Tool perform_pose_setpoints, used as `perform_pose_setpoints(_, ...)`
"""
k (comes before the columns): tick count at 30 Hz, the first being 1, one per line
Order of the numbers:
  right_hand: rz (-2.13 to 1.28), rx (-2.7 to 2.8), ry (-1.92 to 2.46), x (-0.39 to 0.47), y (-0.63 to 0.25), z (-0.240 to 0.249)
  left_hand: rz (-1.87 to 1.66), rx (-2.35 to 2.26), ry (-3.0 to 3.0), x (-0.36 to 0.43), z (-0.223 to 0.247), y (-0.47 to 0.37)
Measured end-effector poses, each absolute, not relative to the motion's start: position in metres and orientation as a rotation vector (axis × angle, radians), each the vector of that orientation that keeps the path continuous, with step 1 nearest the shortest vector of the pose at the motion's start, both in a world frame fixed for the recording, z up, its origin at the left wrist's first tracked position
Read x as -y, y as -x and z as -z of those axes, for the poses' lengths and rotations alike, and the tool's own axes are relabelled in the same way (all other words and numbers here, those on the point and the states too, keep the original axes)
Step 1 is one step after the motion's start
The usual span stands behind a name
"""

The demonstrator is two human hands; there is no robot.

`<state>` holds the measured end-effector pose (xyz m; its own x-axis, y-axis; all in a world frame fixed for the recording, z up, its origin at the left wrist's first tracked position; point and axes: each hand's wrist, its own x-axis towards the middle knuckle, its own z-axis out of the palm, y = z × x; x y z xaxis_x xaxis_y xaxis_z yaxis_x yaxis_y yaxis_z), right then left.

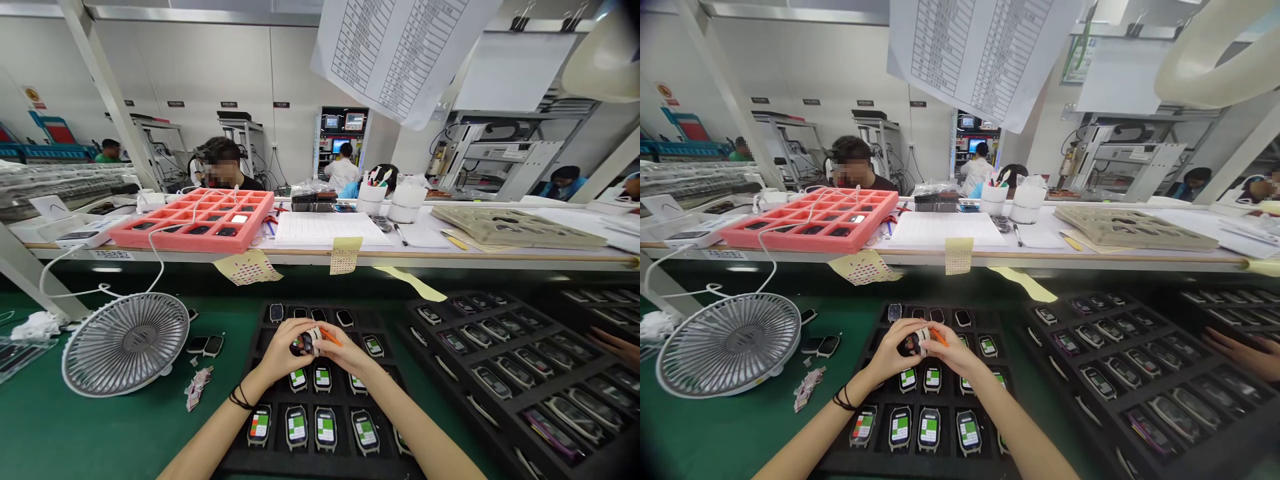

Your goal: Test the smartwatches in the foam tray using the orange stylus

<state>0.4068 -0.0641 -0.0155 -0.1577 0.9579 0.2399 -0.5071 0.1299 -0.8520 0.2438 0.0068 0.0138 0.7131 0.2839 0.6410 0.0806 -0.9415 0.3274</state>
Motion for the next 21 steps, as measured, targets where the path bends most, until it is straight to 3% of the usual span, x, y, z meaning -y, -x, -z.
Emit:
perform_pose_setpoints(13, -1.228, 1.051, 0.685, 0.061, -0.395, 0.014, -1.125, -0.273, -2.563, -0.005, -0.017, -0.246)
perform_pose_setpoints(21, -0.896, 0.850, 0.696, 0.061, -0.425, 0.006, -1.042, -0.579, -2.341, -0.016, -0.011, -0.243)
